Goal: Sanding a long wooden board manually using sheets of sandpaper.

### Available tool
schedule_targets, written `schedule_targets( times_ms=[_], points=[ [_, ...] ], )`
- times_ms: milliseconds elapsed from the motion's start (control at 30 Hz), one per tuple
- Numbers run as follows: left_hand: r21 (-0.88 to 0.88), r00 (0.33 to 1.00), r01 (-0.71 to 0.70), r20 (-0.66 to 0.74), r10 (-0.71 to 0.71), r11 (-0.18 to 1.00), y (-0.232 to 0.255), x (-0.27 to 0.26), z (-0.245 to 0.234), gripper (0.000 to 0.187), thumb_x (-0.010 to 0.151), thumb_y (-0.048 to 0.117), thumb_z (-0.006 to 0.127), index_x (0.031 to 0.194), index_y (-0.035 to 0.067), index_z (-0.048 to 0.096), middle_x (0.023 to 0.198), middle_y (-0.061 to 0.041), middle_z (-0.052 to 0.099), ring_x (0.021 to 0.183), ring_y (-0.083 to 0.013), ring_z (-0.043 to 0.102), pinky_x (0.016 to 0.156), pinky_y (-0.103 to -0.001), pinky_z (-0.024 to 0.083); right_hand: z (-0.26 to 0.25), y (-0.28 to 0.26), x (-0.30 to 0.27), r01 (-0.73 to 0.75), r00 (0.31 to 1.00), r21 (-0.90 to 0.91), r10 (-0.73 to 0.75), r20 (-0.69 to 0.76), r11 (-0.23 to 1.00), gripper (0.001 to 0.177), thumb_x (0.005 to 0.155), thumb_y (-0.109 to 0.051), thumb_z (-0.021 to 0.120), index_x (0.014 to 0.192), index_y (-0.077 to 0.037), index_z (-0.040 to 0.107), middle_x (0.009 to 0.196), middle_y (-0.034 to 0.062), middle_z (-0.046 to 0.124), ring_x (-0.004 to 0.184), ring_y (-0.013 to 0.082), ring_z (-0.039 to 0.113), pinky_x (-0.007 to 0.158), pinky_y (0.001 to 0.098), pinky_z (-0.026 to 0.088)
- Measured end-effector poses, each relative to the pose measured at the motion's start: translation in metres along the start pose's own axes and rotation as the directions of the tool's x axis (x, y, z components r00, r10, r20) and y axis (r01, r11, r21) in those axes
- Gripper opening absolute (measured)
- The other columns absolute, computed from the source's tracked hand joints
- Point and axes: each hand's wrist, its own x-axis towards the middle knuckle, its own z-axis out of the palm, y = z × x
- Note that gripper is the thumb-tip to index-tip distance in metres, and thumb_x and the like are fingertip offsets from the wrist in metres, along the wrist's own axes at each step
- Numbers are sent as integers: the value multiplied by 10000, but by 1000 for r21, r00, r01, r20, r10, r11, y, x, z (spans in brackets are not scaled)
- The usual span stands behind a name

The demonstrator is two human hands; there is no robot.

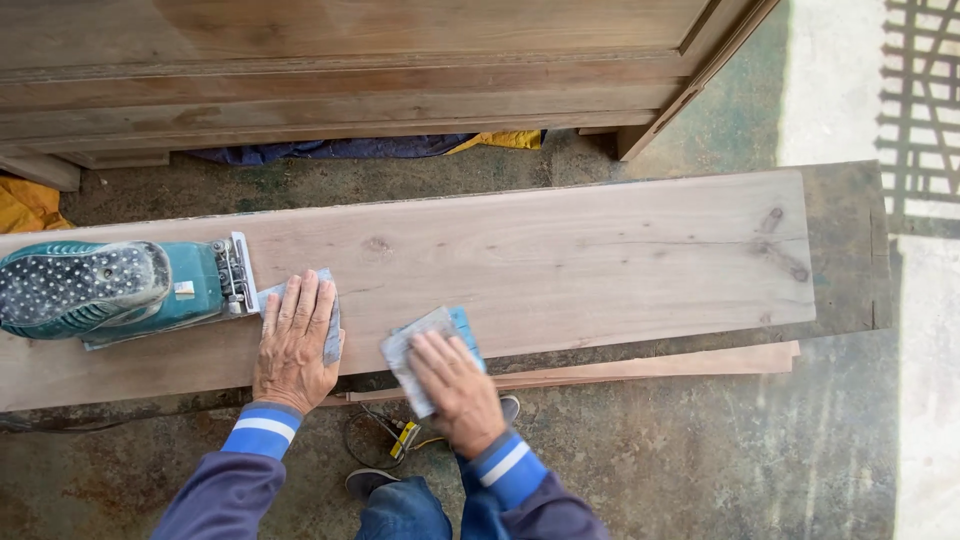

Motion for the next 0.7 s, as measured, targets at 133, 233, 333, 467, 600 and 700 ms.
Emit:
schedule_targets(
  times_ms=[133, 233, 333, 467, 600, 700],
  points=[
    [1, 1000, 8, 11, -8, 1000, 4, 4, -5, 688, 942, 287, 553, 1571, 82, 361, 1650, -164, 322, 1531, -357, 291, 1266, -548, 207, -89, 169, -21, -77, 977, -144, 45, -209, 987, 569, 867, -10, 751, 1400, -89, 569, 1450, 163, 585, 1348, 343, 568, 1124, 431, 494],
    [-35, 1000, -2, 6, 2, 999, 5, 3, -11, 696, 935, 256, 583, 1566, 52, 372, 1647, -175, 339, 1533, -376, 307, 1262, -572, 218, -166, 255, -56, -399, 900, -393, 270, -344, 829, 239, 1068, -66, 664, 1305, -44, 674, 1397, 229, 671, 1229, 340, 676, 913, 370, 622],
    [-18, 1000, 0, 10, 1, 1000, 10, -3, -11, 690, 955, 241, 596, 1583, 52, 380, 1657, -184, 345, 1538, -388, 310, 1267, -571, 222, -151, 240, -54, -553, 824, -450, 380, -420, 701, 159, 1197, -166, 604, 1231, -29, 677, 1214, 185, 720, 1045, 263, 711, 857, 351, 630],
    [-22, 1000, 5, 8, -4, 1000, 5, 5, -9, 699, 943, 252, 590, 1575, 45, 374, 1656, -189, 336, 1539, -387, 302, 1264, -575, 211, -40, 74, -18, -273, 918, -245, 176, -354, 930, 427, 986, -119, 675, 1386, -1, 585, 1339, 210, 601, 1227, 338, 579, 1095, 495, 483],
    [-25, 1000, 4, 20, -4, 1000, 6, 2, -11, 695, 954, 265, 573, 1587, 64, 367, 1667, -175, 323, 1551, -379, 288, 1277, -568, 203, -22, 7, -28, -60, 997, -78, 63, 35, 995, 647, 800, 49, 637, 1438, -17, 549, 1516, 201, 544, 1424, 352, 512, 1199, 518, 417],
    [-14, 1000, 16, 26, -15, 1000, 5, 0, -7, 692, 959, 270, 556, 1593, 80, 357, 1671, -169, 315, 1550, -362, 284, 1279, -556, 200, -84, 102, -55, -154, 975, -192, 118, -191, 969, 520, 880, 18, 718, 1371, -123, 621, 1452, 106, 611, 1365, 301, 583, 1139, 455, 525]
  ],
)
